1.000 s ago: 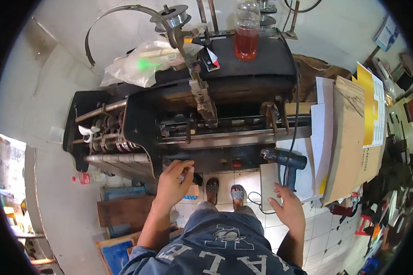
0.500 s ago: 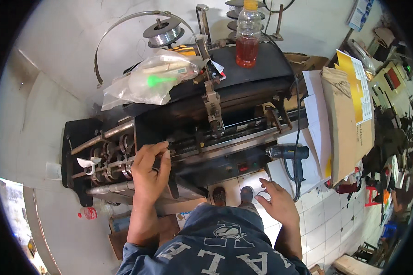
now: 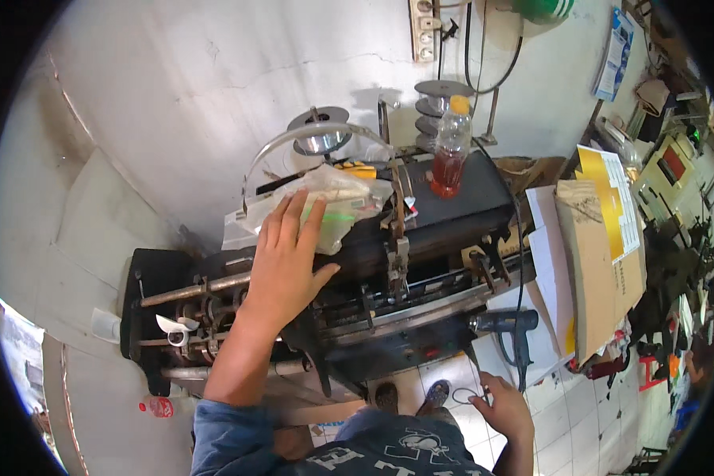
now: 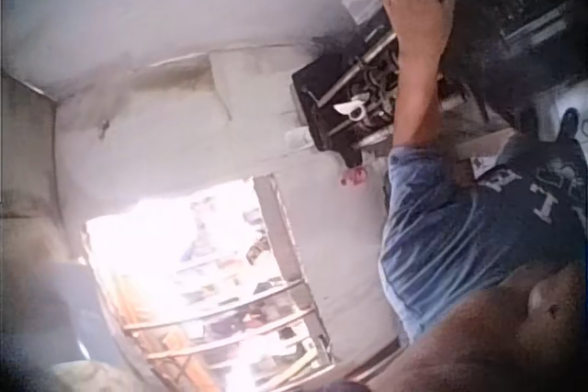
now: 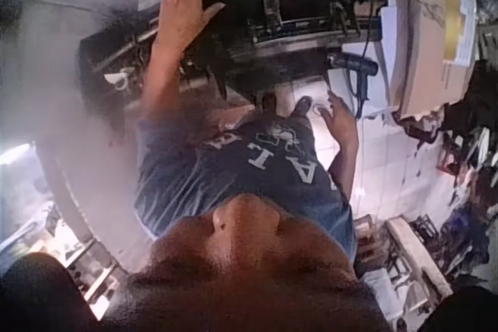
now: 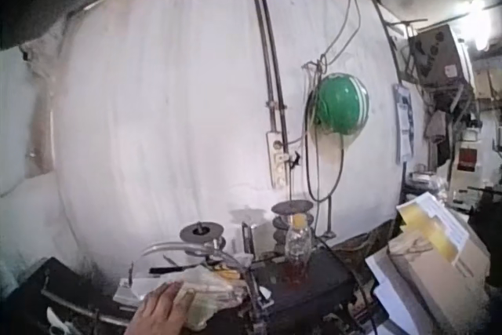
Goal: The person works with an industrial wire-binding or stapling machine, handling a clear plastic bag containing components and picking up small metal parts by hand.
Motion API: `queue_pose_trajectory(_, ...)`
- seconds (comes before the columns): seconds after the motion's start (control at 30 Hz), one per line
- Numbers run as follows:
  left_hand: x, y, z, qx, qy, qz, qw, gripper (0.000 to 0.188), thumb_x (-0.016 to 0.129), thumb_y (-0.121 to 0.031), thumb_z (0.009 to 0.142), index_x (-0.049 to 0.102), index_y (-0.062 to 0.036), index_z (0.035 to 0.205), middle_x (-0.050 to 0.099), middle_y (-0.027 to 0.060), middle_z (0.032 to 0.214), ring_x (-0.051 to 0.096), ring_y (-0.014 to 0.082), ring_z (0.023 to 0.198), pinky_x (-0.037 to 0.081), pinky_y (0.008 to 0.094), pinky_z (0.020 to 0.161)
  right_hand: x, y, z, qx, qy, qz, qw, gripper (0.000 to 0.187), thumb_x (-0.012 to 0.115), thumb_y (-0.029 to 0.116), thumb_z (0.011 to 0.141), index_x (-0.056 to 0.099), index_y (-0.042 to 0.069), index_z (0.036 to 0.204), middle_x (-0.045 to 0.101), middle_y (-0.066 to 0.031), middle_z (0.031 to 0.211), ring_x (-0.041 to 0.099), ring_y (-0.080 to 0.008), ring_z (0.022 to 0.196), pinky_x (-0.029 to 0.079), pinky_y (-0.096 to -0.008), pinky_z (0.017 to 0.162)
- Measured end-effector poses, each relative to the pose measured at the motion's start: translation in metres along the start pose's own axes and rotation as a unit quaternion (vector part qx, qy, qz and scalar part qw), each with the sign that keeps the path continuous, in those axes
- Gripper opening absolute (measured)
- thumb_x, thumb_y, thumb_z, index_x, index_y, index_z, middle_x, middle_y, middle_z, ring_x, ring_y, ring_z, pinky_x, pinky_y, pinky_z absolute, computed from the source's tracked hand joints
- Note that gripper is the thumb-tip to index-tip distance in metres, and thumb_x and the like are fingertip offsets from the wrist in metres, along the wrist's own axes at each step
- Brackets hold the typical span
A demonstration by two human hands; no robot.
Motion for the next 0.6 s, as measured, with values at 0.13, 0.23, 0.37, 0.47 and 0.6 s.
queue_pose_trajectory(0.13, 0.006, 0.020, -0.009, -0.028, -0.003, 0.017, 0.999, 0.088, 0.081, -0.026, 0.064, 0.036, -0.0068, 0.138, 0.034, 0.0177, 0.143, 0.033, 0.0413, 0.129, 0.028, 0.0501, 0.107, -0.011, -0.019, -0.004, 0.043, -0.001, 0.009, 0.999, 0.051, 0.067, 0.029, 0.081, 0.052, 0.003, 0.122, 0.063, -0.0188, 0.103, 0.062, -0.0364, 0.091, 0.050, -0.0425, 0.076)
queue_pose_trajectory(0.23, 0.002, 0.035, 0.003, -0.066, -0.008, 0.052, 0.996, 0.089, 0.082, -0.027, 0.063, 0.038, -0.0066, 0.137, 0.035, 0.0172, 0.143, 0.035, 0.0400, 0.129, 0.028, 0.0492, 0.107, -0.015, -0.036, 0.004, 0.049, 0.016, 0.001, 0.999, 0.053, 0.068, 0.030, 0.081, 0.051, 0.003, 0.124, 0.062, -0.0195, 0.105, 0.062, -0.0368, 0.091, 0.050, -0.0420, 0.077)
queue_pose_trajectory(0.37, 0.011, 0.059, 0.015, -0.065, 0.029, 0.028, 0.997, 0.090, 0.082, -0.028, 0.061, 0.038, -0.0082, 0.137, 0.044, 0.0174, 0.136, 0.043, 0.0356, 0.125, 0.030, 0.0478, 0.107, -0.025, -0.047, 0.025, 0.009, 0.029, 0.002, 1.000, 0.057, 0.068, 0.032, 0.080, 0.050, 0.003, 0.125, 0.062, -0.0201, 0.107, 0.062, -0.0367, 0.092, 0.050, -0.0412, 0.077)
queue_pose_trajectory(0.47, 0.016, 0.060, 0.024, -0.074, 0.097, 0.009, 0.992, 0.091, 0.081, -0.034, 0.062, 0.037, -0.0134, 0.138, 0.043, 0.0138, 0.138, 0.041, 0.0364, 0.126, 0.035, 0.0480, 0.104, -0.048, -0.048, 0.041, -0.018, 0.034, 0.027, 0.999, 0.056, 0.068, 0.031, 0.080, 0.051, 0.002, 0.124, 0.062, -0.0193, 0.105, 0.062, -0.0349, 0.091, 0.050, -0.0405, 0.077)
queue_pose_trajectory(0.6, 0.009, 0.081, 0.020, -0.141, 0.077, -0.051, 0.986, 0.092, 0.083, -0.032, 0.058, 0.040, -0.0121, 0.137, 0.046, 0.0120, 0.135, 0.043, 0.0350, 0.124, 0.036, 0.0436, 0.104, -0.086, -0.046, 0.067, -0.080, 0.029, 0.024, 0.996, 0.053, 0.069, 0.027, 0.080, 0.051, 0.003, 0.124, 0.062, -0.0182, 0.101, 0.063, -0.0329, 0.089, 0.050, -0.0390, 0.077)
Point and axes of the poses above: each hand's wrist, its own z-axis towards the middle knuckle, its own x-axis out of the palm, y = z × x, the point moved 6 cm from there along z, towards the middle knuckle
